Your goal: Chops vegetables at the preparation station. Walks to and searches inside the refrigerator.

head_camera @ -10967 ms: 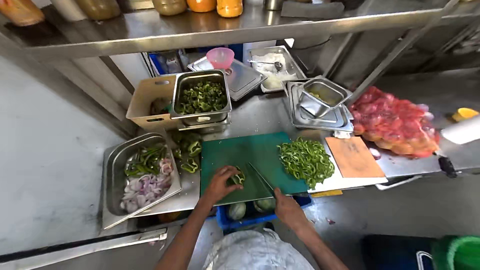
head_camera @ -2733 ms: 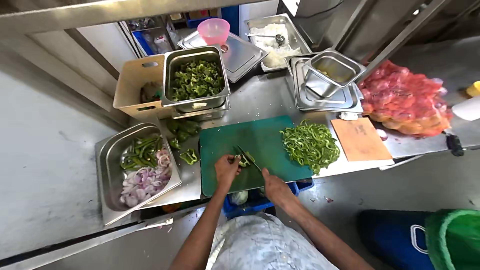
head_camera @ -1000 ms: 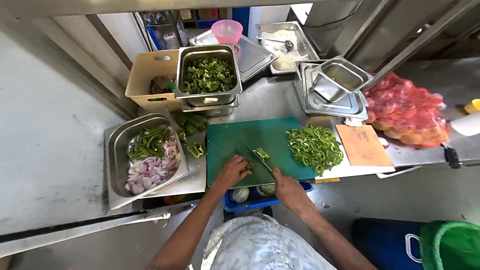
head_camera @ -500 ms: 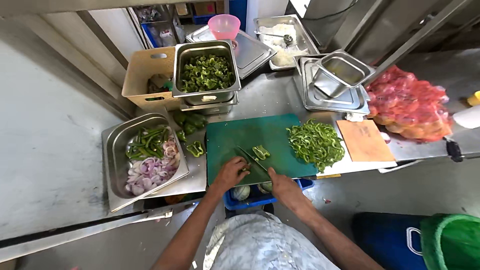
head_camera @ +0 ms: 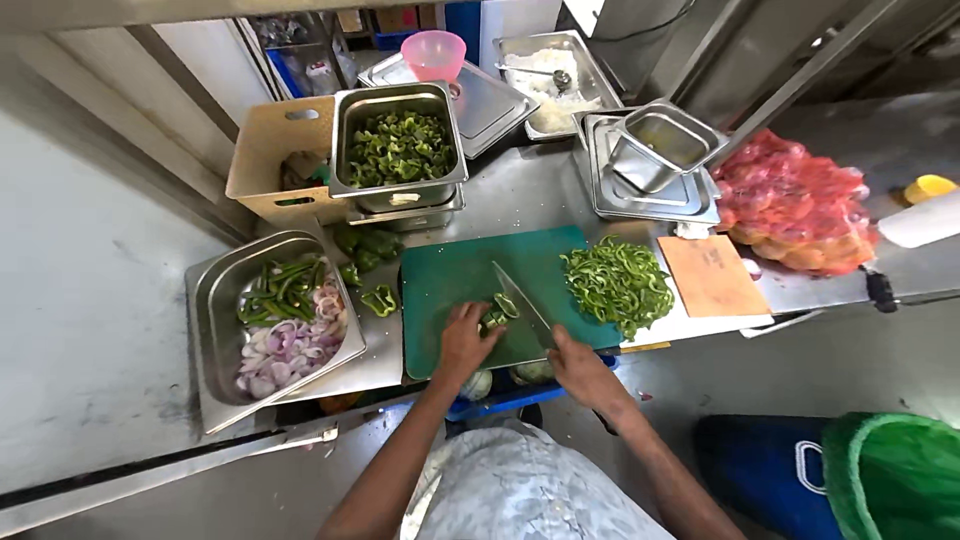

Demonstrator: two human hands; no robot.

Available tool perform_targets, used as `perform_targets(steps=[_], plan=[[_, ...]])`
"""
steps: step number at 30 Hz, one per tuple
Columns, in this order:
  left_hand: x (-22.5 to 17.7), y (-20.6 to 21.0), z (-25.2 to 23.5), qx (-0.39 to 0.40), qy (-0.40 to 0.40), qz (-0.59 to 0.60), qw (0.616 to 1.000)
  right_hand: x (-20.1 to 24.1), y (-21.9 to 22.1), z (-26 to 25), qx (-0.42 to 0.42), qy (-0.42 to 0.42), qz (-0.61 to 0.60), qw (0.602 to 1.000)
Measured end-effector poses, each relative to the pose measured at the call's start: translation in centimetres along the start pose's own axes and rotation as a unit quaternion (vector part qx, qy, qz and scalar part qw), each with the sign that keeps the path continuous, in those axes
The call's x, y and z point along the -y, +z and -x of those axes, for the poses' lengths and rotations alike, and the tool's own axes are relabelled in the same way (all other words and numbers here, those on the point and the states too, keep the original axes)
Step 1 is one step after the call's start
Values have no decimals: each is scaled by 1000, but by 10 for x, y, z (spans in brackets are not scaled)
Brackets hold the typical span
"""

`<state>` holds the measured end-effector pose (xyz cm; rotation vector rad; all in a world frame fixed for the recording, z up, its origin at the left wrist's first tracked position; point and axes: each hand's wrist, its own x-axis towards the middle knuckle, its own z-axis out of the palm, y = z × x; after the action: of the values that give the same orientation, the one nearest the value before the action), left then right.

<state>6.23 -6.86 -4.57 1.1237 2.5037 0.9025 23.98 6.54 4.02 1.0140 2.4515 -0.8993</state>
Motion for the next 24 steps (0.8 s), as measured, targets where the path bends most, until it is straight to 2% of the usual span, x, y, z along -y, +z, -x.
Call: perform_targets(steps=[2,5,12,14,16,19,22,24], plan=[[-7,19,-3,5,6,-86,996,-13,4,2,-15,16,-14,1000],[-3,33,-5,-7,30,-129,991,-25,10,6,-18,30,-32,999],[5,29,2,27,105,-93,990,-39,27,15,-24,38,-67,997],[6,26,4,35,96,-56,993,-41,25,15,-39,34,-86,995],[7,18,-2,5,72,-5,997,-44,23,16,-57,27,-105,992],[-16,-39,-40,-62,-15,82,995,-54,20,16,-83,11,-124,989],[-37,-119,-112,-204,-2,121,971,-62,19,15,-85,9,-124,989],[-39,-168,-172,-256,-6,106,961,-62,19,14,-87,7,-117,989]])
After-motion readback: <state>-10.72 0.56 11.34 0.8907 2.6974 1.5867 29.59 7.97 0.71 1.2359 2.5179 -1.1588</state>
